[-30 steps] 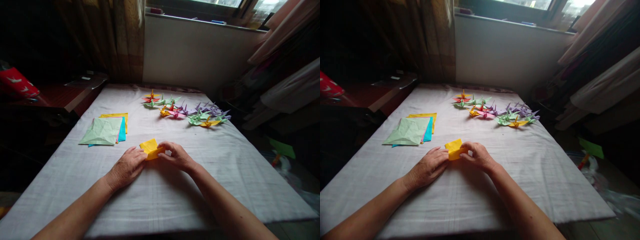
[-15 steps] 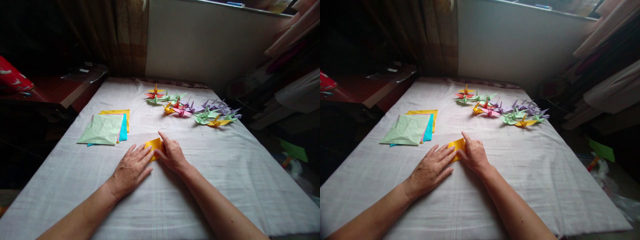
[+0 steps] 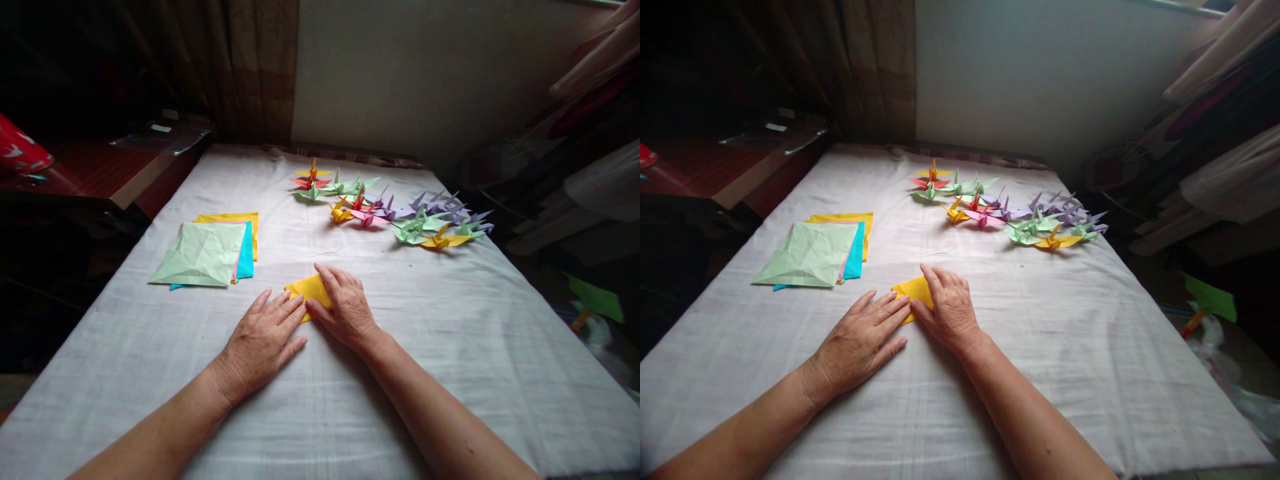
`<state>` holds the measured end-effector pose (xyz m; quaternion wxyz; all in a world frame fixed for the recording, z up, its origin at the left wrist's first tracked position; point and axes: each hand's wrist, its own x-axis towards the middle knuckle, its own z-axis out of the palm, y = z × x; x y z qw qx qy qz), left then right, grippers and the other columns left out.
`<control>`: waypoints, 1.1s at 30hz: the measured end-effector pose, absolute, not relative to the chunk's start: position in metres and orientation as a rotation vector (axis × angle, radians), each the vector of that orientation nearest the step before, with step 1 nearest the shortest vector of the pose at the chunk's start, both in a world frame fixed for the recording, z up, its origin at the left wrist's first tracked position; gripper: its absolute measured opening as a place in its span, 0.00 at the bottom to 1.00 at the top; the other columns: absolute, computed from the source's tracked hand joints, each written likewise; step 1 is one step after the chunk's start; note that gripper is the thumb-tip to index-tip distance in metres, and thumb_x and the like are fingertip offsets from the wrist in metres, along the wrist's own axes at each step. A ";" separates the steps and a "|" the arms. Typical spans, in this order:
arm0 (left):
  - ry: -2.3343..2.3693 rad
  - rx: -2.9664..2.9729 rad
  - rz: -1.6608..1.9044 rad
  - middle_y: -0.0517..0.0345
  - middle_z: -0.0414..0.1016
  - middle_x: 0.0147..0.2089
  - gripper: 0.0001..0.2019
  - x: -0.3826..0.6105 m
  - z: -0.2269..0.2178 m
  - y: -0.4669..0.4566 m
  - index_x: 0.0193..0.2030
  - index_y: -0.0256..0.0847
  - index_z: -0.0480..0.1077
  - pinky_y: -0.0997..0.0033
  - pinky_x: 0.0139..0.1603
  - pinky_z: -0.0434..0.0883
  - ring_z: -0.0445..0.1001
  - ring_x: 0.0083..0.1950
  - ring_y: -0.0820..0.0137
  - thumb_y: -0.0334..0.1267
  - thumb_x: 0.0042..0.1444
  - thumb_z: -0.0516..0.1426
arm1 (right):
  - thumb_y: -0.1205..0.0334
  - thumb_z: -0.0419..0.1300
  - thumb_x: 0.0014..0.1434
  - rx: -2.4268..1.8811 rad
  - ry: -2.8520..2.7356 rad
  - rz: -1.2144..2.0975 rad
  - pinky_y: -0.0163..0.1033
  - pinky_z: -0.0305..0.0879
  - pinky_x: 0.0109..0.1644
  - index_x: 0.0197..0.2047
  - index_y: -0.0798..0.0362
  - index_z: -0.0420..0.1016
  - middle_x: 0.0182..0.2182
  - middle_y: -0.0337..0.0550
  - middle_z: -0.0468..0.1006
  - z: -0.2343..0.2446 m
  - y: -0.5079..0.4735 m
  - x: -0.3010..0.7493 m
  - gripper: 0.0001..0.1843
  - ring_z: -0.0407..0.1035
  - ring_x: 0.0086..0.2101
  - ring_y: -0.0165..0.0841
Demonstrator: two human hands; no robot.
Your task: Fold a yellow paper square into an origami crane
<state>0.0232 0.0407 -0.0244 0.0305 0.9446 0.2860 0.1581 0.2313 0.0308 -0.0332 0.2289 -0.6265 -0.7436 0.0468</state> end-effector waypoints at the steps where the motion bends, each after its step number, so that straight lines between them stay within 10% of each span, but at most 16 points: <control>1: 0.882 2.910 0.492 0.50 0.73 0.62 0.21 0.023 -0.024 0.041 0.61 0.39 0.68 0.52 0.70 0.52 0.68 0.64 0.59 0.46 0.68 0.49 | 0.51 0.58 0.62 -1.731 -2.065 0.120 0.49 0.57 0.60 0.67 0.57 0.59 0.60 0.58 0.68 -0.033 0.029 0.231 0.34 0.62 0.59 0.46; 7: 0.884 2.869 0.474 0.49 0.73 0.61 0.20 0.023 -0.021 0.042 0.60 0.40 0.69 0.48 0.70 0.52 0.69 0.63 0.58 0.47 0.67 0.50 | 0.47 0.59 0.62 -2.001 -2.093 0.113 0.58 0.47 0.66 0.69 0.51 0.58 0.68 0.59 0.56 -0.032 0.018 0.239 0.36 0.49 0.67 0.52; 16: 0.878 2.823 0.503 0.49 0.73 0.61 0.18 0.024 -0.021 0.047 0.58 0.43 0.69 0.43 0.73 0.42 0.66 0.66 0.57 0.45 0.63 0.55 | 0.49 0.57 0.63 -2.113 -2.026 0.122 0.60 0.48 0.66 0.68 0.49 0.61 0.67 0.58 0.58 -0.030 0.013 0.249 0.33 0.50 0.66 0.53; 33: 1.362 2.852 0.658 0.46 0.77 0.54 0.15 0.041 -0.022 0.057 0.47 0.42 0.72 0.37 0.65 0.54 0.70 0.59 0.51 0.50 0.62 0.55 | 0.46 0.55 0.64 -2.111 -2.043 0.075 0.58 0.48 0.66 0.67 0.49 0.61 0.67 0.56 0.60 -0.030 0.013 0.246 0.32 0.51 0.66 0.50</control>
